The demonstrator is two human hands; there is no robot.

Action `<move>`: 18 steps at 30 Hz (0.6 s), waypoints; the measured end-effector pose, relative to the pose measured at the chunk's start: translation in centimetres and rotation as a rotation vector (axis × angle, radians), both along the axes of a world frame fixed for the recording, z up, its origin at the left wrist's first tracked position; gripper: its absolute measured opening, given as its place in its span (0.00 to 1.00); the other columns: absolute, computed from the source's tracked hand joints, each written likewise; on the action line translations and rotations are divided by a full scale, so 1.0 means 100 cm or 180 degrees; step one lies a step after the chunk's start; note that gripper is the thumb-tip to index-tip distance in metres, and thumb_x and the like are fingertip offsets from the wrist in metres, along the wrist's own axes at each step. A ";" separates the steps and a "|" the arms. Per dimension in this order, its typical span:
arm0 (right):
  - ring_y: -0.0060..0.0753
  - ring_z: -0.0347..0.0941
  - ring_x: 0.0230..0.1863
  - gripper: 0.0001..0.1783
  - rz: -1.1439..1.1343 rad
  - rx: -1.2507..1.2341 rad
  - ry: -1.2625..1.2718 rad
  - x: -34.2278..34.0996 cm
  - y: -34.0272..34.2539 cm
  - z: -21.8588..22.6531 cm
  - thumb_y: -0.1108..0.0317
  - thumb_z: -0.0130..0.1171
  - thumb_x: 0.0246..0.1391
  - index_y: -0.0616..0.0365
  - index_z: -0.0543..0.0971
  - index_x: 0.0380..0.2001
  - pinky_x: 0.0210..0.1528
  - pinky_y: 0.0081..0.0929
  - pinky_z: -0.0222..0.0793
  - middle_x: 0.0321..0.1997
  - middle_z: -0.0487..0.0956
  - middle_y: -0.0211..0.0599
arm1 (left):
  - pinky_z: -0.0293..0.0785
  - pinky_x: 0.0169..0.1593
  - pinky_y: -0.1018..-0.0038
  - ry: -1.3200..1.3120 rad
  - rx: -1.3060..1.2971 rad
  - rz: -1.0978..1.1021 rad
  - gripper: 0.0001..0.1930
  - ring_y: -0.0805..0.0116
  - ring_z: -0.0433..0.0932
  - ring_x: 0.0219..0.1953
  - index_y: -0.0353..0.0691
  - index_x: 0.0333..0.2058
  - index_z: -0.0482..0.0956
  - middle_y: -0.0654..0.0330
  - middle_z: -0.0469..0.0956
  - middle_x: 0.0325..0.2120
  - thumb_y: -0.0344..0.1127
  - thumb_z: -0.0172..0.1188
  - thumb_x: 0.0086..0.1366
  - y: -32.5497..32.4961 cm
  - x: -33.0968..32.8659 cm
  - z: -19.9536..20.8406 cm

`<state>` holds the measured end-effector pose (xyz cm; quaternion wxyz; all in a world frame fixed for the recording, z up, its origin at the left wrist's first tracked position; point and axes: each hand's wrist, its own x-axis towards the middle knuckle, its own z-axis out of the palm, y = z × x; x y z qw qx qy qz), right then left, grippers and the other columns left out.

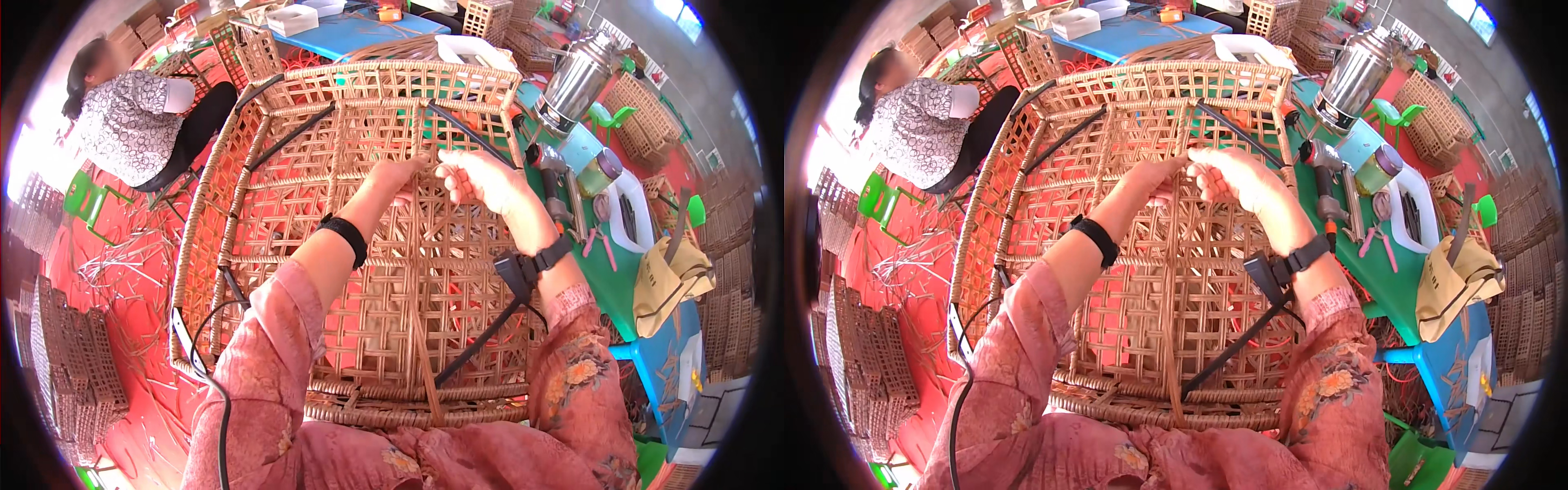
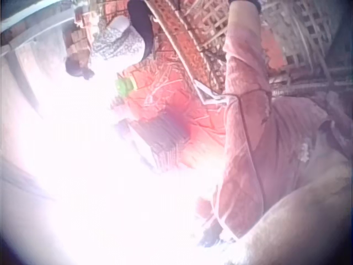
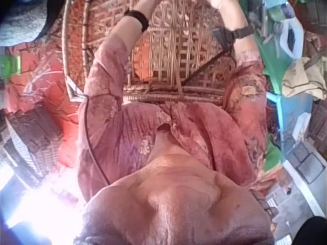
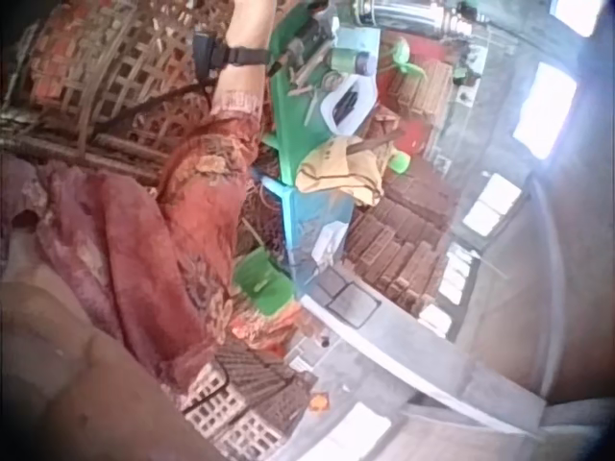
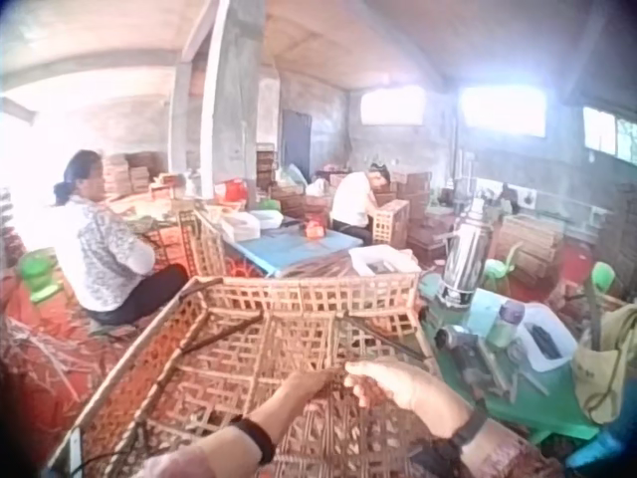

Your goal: Weaving and assembling a large bamboo or wicker furniture basket using strips.

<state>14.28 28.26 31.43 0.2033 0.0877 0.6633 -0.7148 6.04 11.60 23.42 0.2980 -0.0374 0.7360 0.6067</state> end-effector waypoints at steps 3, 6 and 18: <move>0.18 0.70 0.17 0.17 0.0388 0.0660 0.0233 0.006 -0.007 0.012 0.54 0.59 0.54 0.59 0.78 0.29 0.19 0.15 0.65 0.19 0.74 0.23 | 0.72 0.21 0.78 0.0105 -0.0266 -0.0454 0.16 0.72 0.74 0.18 0.37 0.22 0.76 0.60 0.75 0.17 0.45 0.64 0.54 0.002 -0.004 0.010; 0.18 0.70 0.17 0.17 0.0413 0.0936 0.0552 0.011 -0.011 0.019 0.54 0.60 0.54 0.58 0.78 0.26 0.18 0.15 0.64 0.19 0.74 0.25 | 0.73 0.21 0.77 0.0231 -0.0190 -0.0547 0.12 0.72 0.74 0.17 0.36 0.23 0.77 0.60 0.75 0.17 0.39 0.66 0.52 0.001 -0.007 0.012; 0.25 0.74 0.25 0.15 0.0323 -0.0223 0.1265 0.078 -0.036 0.063 0.57 0.57 0.55 0.58 0.76 0.25 0.32 0.22 0.70 0.22 0.74 0.28 | 0.74 0.21 0.75 0.0122 -0.0300 -0.0530 0.13 0.71 0.74 0.18 0.34 0.31 0.79 0.59 0.77 0.22 0.35 0.69 0.49 0.006 -0.001 -0.010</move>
